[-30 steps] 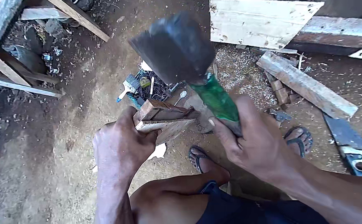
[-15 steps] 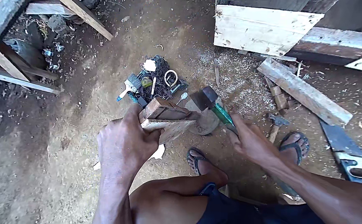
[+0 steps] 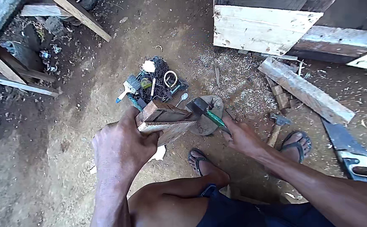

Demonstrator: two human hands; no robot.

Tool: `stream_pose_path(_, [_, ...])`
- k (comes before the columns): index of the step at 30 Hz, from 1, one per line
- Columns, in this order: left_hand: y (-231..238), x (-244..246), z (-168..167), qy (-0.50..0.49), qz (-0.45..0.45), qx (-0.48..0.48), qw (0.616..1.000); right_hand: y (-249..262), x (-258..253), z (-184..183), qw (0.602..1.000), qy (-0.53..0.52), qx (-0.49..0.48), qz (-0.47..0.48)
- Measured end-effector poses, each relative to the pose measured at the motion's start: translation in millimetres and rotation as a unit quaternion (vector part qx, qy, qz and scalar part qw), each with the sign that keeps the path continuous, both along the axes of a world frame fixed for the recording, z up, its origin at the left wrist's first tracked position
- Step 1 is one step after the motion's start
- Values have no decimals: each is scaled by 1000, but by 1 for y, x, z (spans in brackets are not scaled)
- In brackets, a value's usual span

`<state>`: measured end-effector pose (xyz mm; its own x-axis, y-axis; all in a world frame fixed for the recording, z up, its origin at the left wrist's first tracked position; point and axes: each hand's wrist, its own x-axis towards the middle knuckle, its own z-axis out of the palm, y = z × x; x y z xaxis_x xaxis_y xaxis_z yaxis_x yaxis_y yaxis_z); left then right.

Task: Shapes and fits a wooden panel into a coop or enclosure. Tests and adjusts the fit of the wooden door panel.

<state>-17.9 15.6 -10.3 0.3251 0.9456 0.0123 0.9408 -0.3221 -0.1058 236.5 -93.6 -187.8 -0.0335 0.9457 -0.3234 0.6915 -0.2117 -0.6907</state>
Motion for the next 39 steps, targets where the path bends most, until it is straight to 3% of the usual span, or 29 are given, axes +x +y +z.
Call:
stream_pose_path(2, [4,0,0,1,4,-9,1000,0,1,31,989,10,135,-53])
stream_pose_path(5, [7,-1,1,-5,10,-14,1000,12,0,77,934,98,300,-166])
stream_pose_path(7, [8,-1,2,-9,8,-13,1000,19,-9,72,891,134,364,-235])
stream_pose_path(9, [10,-1,2,-11,0,-9,1000,14,-21,31,912,110,305,-252])
stream_pose_path(11, [10,2,2,-9,1,-13,1000,3,-20,-11,985,55,81,-144])
stream_pose_path(12, [9,3,3,-7,4,-16,1000,5,-15,-19,995,45,-38,-79])
stream_pose_path(14, [12,2,4,-2,9,-10,1000,16,-6,-16,993,33,-110,-17])
stream_pose_path(16, [11,2,4,3,7,-13,1000,15,-1,6,999,21,-41,-19])
stream_pose_path(18, [12,2,3,-5,0,-9,1000,14,4,39,992,18,110,-66])
stream_pose_path(21, [9,1,3,-11,3,-16,1000,18,2,83,937,72,305,-155])
stream_pose_path(23, [10,2,3,-13,6,-19,1000,19,-7,70,905,109,365,-191])
stream_pose_path(25, [11,3,2,-10,8,-18,1000,6,-18,19,946,70,262,-179])
stream_pose_path(26, [10,3,2,-9,12,-19,1000,0,-19,-7,982,39,135,-127])
stream_pose_path(28, [7,0,3,-5,14,-24,1000,1,-12,-30,995,13,-98,-25])
stream_pose_path(30, [8,0,3,-4,4,-14,1000,9,2,-24,993,-4,-121,0])
stream_pose_path(33, [6,-2,3,-7,0,-21,1000,4,12,14,998,15,38,-55])
stream_pose_path(36, [7,-5,2,-15,-6,-20,1000,16,12,60,950,123,220,-186])
stream_pose_path(38, [7,-3,1,-17,-7,-20,1000,23,4,64,900,188,307,-248])
stream_pose_path(39, [7,-2,1,-17,-5,-20,1000,22,-2,48,896,171,318,-257])
